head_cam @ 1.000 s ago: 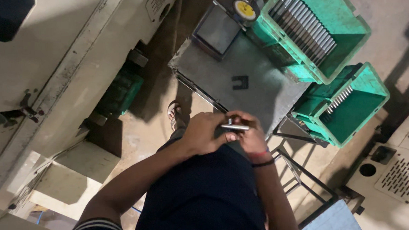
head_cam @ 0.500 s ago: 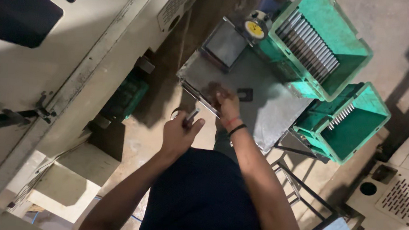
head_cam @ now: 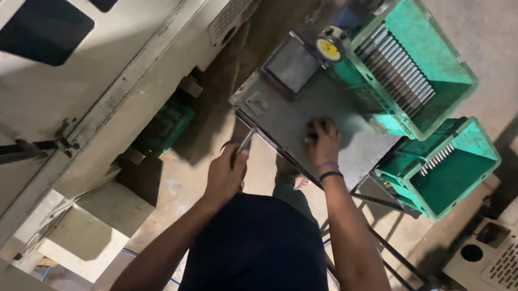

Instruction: The person picks up metal rods from a green crate, places them on a metal tray, and then opens a machine door to place the rods inside. The person handles the rods one at a time and arranges them in the crate and tray.

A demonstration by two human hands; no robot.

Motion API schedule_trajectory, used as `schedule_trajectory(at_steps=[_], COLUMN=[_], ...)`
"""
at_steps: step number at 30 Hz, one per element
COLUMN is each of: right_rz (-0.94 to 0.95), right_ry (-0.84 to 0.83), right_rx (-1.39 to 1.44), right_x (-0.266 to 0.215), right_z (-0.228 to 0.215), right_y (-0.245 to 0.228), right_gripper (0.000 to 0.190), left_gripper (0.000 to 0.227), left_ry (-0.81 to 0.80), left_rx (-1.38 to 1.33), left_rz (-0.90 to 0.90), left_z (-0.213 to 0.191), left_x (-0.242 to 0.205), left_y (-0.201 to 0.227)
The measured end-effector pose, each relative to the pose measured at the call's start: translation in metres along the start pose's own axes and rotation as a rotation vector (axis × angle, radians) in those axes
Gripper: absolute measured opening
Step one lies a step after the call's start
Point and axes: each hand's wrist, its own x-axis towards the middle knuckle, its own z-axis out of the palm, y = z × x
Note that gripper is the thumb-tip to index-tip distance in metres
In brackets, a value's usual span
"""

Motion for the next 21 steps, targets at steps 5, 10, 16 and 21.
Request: schedule_trajectory(at_steps=[5,10,16,21], right_rz=[0.153,0.455,0.205,0.442], right_ry=[-0.117,-0.264,-0.1,-0.471], right_rx=[0.012,0.034,0.82,1.36], right_x=[-0.005,-0.006,-0.051,-0.083], right_z=[-0.001,0.003,0.012,-0.021], right_y=[0.013,0.023,0.016,-0.021], right_gripper=[0.069,0.069,0.048,0.041], left_gripper=[0.038,0.042,0.037,0.03], left_ry=[-0.023,-0.111,-0.174,-0.255], left_rx=[0.167,0.247,0.28,0.439], left_rz=[0.005,0.038,0.248,0.472], left_z=[0.01,0.027,0.042,0.042], left_x=[0.016,0.018,0.01,0.014], left_y=[0.005,-0.001,-0.004,0.004])
